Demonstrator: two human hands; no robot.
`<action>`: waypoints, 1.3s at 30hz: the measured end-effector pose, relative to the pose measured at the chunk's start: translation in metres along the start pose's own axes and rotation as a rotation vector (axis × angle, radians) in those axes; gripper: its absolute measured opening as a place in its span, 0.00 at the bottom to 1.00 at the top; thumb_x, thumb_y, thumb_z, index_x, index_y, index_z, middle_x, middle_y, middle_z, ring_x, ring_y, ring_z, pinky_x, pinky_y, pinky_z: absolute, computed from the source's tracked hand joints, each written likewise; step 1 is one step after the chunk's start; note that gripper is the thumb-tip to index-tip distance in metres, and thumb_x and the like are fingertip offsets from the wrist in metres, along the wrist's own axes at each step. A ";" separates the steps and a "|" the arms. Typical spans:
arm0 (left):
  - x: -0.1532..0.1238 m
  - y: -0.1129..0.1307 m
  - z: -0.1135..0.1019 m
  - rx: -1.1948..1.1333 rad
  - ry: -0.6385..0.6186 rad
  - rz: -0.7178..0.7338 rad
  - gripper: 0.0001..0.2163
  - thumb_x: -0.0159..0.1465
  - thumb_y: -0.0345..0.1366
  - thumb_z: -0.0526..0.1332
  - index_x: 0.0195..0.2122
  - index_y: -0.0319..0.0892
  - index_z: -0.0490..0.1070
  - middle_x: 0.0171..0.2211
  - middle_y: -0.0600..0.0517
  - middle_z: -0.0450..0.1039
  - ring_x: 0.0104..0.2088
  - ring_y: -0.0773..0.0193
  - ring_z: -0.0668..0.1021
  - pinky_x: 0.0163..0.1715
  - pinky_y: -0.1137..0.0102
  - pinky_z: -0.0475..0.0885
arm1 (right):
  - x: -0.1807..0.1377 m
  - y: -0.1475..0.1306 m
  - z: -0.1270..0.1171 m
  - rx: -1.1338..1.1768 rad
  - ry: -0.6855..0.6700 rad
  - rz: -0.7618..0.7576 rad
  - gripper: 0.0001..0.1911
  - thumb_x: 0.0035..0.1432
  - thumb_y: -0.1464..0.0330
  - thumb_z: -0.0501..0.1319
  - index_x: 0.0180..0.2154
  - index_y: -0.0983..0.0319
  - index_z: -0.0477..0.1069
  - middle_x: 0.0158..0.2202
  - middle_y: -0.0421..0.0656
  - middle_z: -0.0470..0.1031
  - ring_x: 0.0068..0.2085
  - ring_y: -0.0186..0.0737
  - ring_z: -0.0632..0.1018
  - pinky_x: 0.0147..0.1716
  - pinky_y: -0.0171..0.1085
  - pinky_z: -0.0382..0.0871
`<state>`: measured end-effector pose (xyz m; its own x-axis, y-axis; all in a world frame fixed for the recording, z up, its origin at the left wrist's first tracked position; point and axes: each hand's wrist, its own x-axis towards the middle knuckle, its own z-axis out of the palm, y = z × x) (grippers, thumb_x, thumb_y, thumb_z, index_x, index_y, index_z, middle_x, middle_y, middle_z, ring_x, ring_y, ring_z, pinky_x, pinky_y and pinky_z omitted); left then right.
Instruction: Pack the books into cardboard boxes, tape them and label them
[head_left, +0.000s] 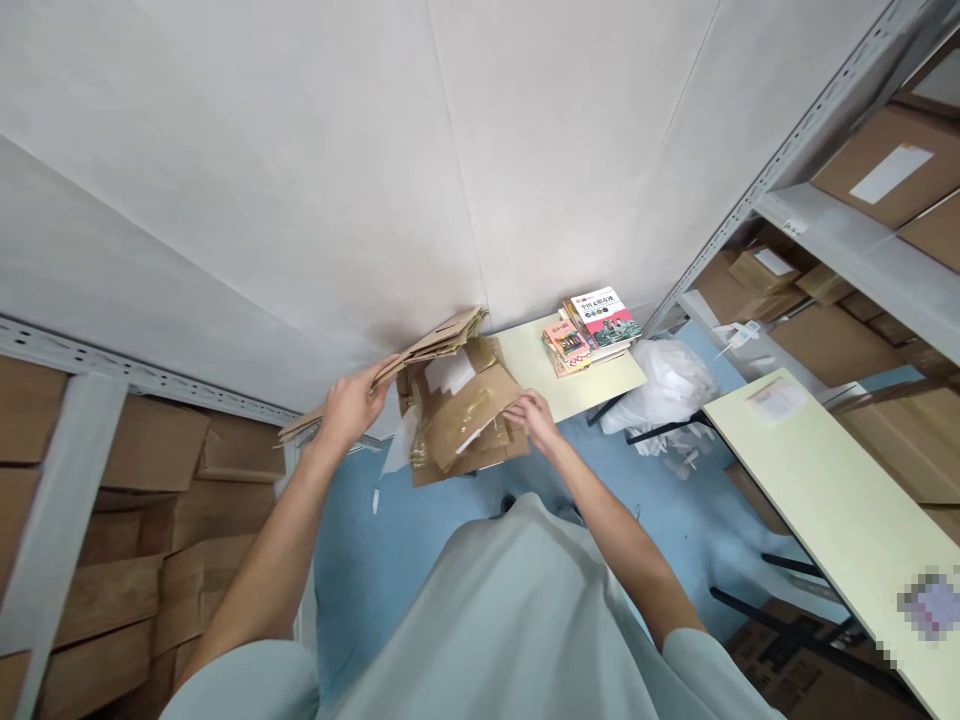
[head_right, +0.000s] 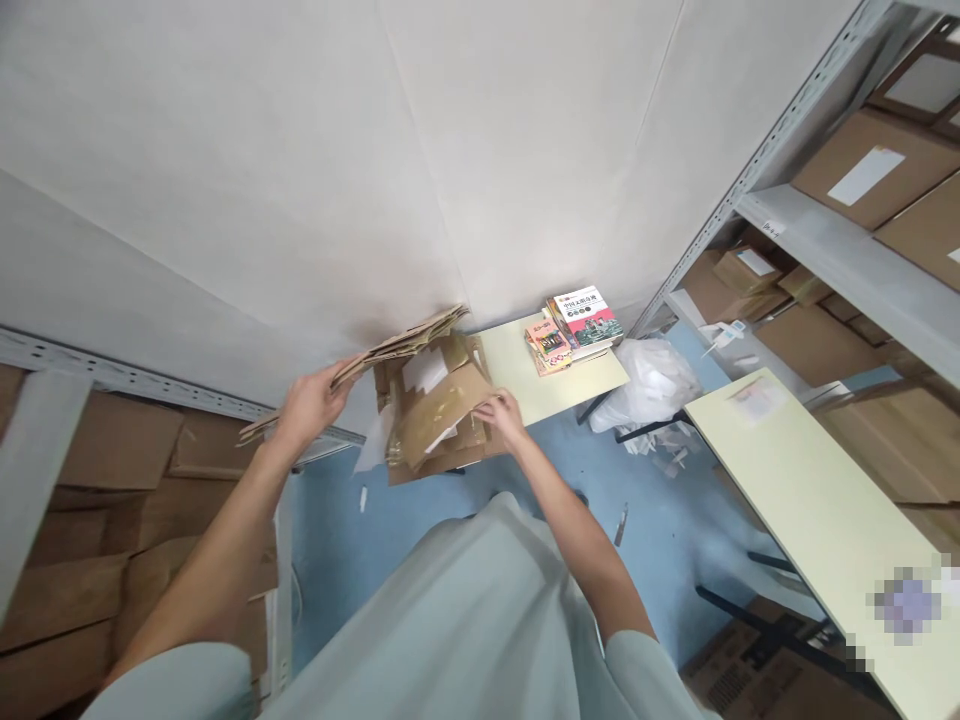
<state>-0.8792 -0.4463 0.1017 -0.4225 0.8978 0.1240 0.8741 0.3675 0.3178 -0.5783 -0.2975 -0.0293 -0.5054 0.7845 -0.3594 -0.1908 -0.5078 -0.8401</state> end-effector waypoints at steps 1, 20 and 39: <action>-0.001 0.001 0.001 -0.004 -0.001 -0.002 0.24 0.76 0.44 0.55 0.70 0.48 0.73 0.59 0.43 0.83 0.54 0.45 0.85 0.54 0.59 0.78 | -0.003 -0.012 -0.018 -0.006 0.055 -0.034 0.18 0.54 0.56 0.73 0.35 0.56 0.67 0.34 0.37 0.80 0.38 0.38 0.84 0.47 0.40 0.84; -0.114 0.075 0.228 0.107 -0.215 0.164 0.32 0.69 0.29 0.54 0.75 0.30 0.58 0.70 0.24 0.65 0.72 0.33 0.68 0.69 0.40 0.66 | -0.168 -0.125 -0.279 0.106 0.699 -0.313 0.21 0.42 0.61 0.76 0.27 0.56 0.65 0.27 0.36 0.75 0.27 0.34 0.76 0.29 0.33 0.76; 0.095 0.546 0.326 -1.025 -0.815 0.365 0.28 0.50 0.38 0.69 0.54 0.42 0.78 0.42 0.48 0.85 0.49 0.49 0.85 0.54 0.56 0.79 | -0.327 -0.180 -0.443 -0.186 0.785 -0.440 0.23 0.58 0.46 0.73 0.36 0.55 0.71 0.31 0.39 0.80 0.33 0.42 0.78 0.37 0.39 0.74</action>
<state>-0.3644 -0.0814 -0.0192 0.3659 0.9226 -0.1220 0.1846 0.0566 0.9812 -0.0057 -0.3044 0.0592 0.3098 0.9447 -0.1077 -0.0578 -0.0944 -0.9939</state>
